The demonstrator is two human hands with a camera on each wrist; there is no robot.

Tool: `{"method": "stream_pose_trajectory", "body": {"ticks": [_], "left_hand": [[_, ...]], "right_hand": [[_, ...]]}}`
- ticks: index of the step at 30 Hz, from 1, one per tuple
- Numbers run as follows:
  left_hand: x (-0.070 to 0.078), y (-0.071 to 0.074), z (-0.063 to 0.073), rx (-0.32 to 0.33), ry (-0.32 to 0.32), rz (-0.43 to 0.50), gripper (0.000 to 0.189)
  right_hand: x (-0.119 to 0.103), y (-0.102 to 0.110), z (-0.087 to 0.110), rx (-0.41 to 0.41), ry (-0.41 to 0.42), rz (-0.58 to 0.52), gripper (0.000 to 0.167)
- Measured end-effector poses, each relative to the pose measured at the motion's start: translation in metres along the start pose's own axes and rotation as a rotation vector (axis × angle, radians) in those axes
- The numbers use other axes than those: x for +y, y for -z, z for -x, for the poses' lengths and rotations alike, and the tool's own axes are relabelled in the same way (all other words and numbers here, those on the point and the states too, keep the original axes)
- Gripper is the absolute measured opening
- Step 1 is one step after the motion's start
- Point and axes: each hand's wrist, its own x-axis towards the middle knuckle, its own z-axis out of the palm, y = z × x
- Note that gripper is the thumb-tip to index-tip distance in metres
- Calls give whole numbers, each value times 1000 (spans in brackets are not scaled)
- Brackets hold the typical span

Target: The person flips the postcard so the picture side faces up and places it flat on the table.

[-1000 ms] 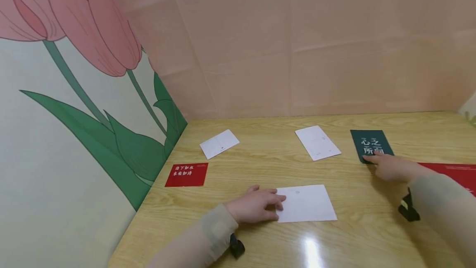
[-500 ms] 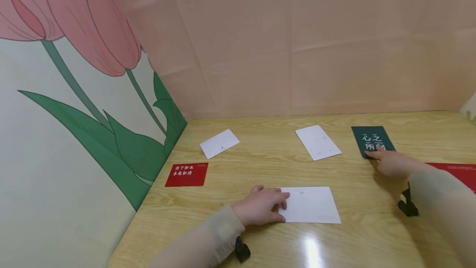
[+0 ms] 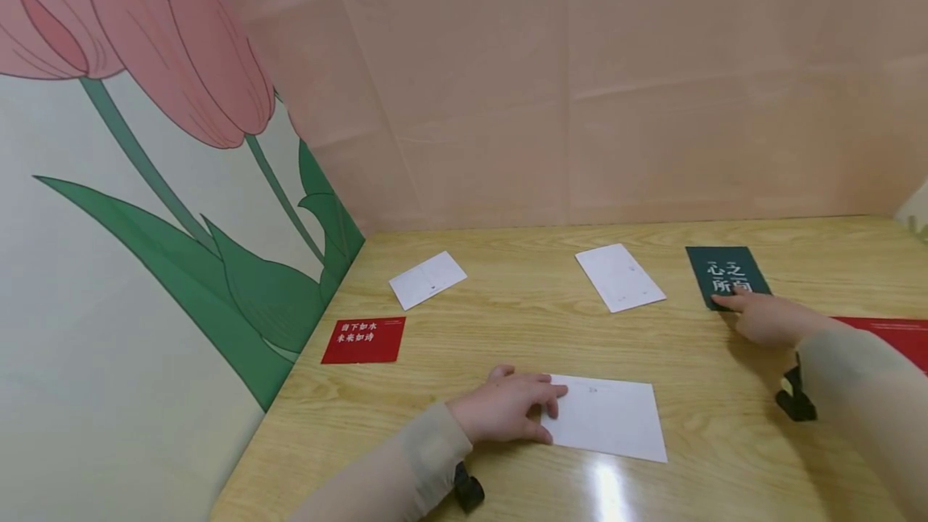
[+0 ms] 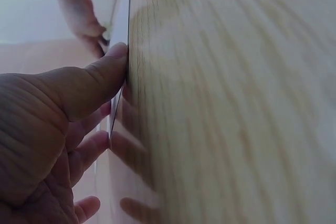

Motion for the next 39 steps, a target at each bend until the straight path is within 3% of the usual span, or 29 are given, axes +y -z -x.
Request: {"method": "stream_pose_trajectory", "body": {"ticks": [6,11,17,23,29,39], "left_hand": [[1,0,-1,-2,6,7,22],[1,0,-1,-8,16,19,22],[2,2,1,-3,24,29,22],[2,3,2,-10,29,38,21],[2,4,1,-8,27,32,22],[5,5,-3,14,-15,-38,26]], "right_hand": [[-12,-4,8,138,28,29,56],[-46,-11,17,223,99,-14,47],[-93,-30,28,157,198,-69,35],[-123,-49,43,66,223,-68,50],[-138,-61,49,56,206,-48,57],[-143,-71,52,104,219,-7,58]]}}
